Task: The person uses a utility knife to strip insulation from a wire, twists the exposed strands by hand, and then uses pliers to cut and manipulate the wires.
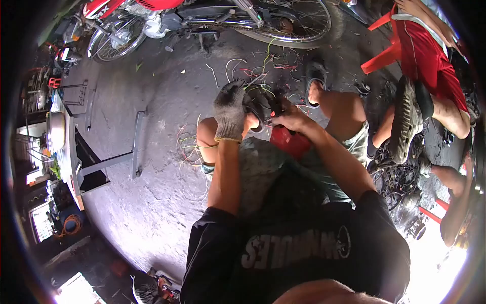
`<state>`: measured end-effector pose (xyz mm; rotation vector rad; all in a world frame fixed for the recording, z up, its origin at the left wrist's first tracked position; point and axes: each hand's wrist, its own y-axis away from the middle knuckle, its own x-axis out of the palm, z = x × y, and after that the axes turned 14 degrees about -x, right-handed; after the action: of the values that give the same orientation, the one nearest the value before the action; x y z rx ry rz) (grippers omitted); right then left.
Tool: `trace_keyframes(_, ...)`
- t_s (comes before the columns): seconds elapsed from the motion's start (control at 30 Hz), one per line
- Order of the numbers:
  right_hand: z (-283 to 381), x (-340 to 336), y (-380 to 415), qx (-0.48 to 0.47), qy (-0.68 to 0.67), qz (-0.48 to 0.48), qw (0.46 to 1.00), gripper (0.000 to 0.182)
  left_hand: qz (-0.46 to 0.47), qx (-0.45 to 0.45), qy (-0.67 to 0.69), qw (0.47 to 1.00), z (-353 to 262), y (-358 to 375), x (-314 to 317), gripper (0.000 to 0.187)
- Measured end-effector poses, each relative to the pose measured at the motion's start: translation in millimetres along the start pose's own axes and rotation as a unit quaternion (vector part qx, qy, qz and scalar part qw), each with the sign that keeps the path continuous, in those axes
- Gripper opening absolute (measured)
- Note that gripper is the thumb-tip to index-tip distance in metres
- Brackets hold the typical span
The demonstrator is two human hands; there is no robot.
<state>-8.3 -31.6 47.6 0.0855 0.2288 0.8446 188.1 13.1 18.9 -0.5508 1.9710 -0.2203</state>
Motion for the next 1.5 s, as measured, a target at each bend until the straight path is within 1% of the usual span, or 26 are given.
trace_keyframes(0.03,-24,4,-5,-0.002,0.002,0.006,1.0,0.058,-0.004,-0.005,-0.002,1.0,1,-1,0,0.038)
trace_keyframes(0.1,-91,13,-16,-0.053,-0.037,-0.086,0.994,0.073,0.105,-0.125,0.027,0.986,2,-1,1,0.06)
trace_keyframes(0.13,-74,8,-10,-0.038,0.015,-0.094,0.995,0.06,0.044,-0.069,0.01,0.997,4,-1,2,0.047)
trace_keyframes(0.17,-76,6,-13,-0.041,0.017,-0.085,0.995,0.06,0.038,-0.076,0.008,0.996,7,-3,3,0.047)
trace_keyframes(0.27,-73,0,-21,-0.04,0.12,-0.071,0.989,0.032,0.084,-0.166,0.067,0.98,5,-4,2,0.027)
trace_keyframes(0.37,-45,5,-12,0.034,0.096,-0.107,0.989,0.03,0.11,-0.225,0.169,0.953,5,0,3,0.038)
trace_keyframes(0.4,-66,5,-14,-0.027,0.14,-0.09,0.986,0.031,0.123,-0.247,0.22,0.936,7,-3,4,0.044)
trace_keyframes(0.43,-67,7,-15,-0.029,0.143,-0.087,0.985,0.031,0.12,-0.249,0.222,0.935,5,-3,4,0.044)
trace_keyframes(0.5,-71,12,-12,-0.058,0.149,-0.094,0.983,0.034,0.087,-0.096,-0.033,0.991,4,2,4,0.061)
trace_keyframes(0.53,-66,13,-14,-0.005,0.117,-0.086,0.989,0.042,0.088,-0.097,-0.032,0.991,3,2,4,0.061)
trace_keyframes(0.57,-66,15,-15,-0.005,0.118,-0.086,0.989,0.042,0.07,-0.079,0.004,0.994,2,1,4,0.05)
trace_keyframes(0.67,-70,18,-14,-0.083,0.032,-0.133,0.987,0.045,0.031,-0.046,0.075,0.996,2,1,6,0.032)
trace_keyframes(0.73,-80,13,-17,-0.097,-0.08,-0.042,0.991,0.057,0.101,-0.079,0.22,0.967,1,5,8,0.031)
trace_keyframes(0.77,-68,13,-15,-0.104,-0.076,-0.039,0.991,0.057,0.093,-0.076,0.22,0.968,-4,5,7,0.031)
trace_keyframes(0.83,-44,16,-6,-0.075,-0.074,-0.076,0.991,0.049,0.151,-0.251,0.409,0.864,-17,6,3,0.031)
trace_keyframes(0.97,-48,10,-11,-0.139,0.013,-0.024,0.99,0.044,0.159,-0.263,0.396,0.865,-21,0,-9,0.029)
trace_keyframes(1.0,-48,11,-10,-0.131,0.041,-0.029,0.99,0.045,0.213,-0.33,0.464,0.794,-20,-1,-11,0.028)
trace_keyframes(1.1,-46,13,-8,-0.133,0.085,-0.017,0.987,0.047,0.193,-0.303,0.458,0.813,-27,-1,-21,0.028)
trace_keyframes(1.13,-22,13,-8,-0.084,0.049,0.017,0.995,0.048,0.184,-0.281,0.416,0.845,-26,0,-20,0.029)
trace_keyframes(1.23,-38,14,-11,-0.076,0.061,0.04,0.994,0.051,0.216,-0.324,0.45,0.804,-23,0,-16,0.028)
trace_keyframes(1.3,-50,17,-10,-0.095,0.045,0.024,0.994,0.052,0.183,-0.29,0.464,0.817,-20,2,-12,0.027)
trace_keyframes(1.37,-28,16,-4,-0.037,0.052,0.019,0.998,0.053,0.063,-0.053,0.265,0.961,-14,1,-8,0.026)
trace_keyframes(1.4,-48,19,-7,-0.102,0.052,0.02,0.993,0.05,0.2,-0.334,0.46,0.798,-19,5,-2,0.027)
trace_keyframes(1.43,-44,17,-7,-0.102,0.051,0.018,0.993,0.05,0.201,-0.332,0.46,0.799,-18,3,-2,0.027)
trace_keyframes(1.47,-36,14,-9,-0.068,0.055,0.03,0.996,0.047,0.157,-0.186,0.368,0.897,-15,2,-2,0.027)
trace_keyframes(1.5,-30,13,-9,-0.031,0.058,0.045,0.997,0.044,0.109,-0.035,0.262,0.958,-12,3,-1,0.028)
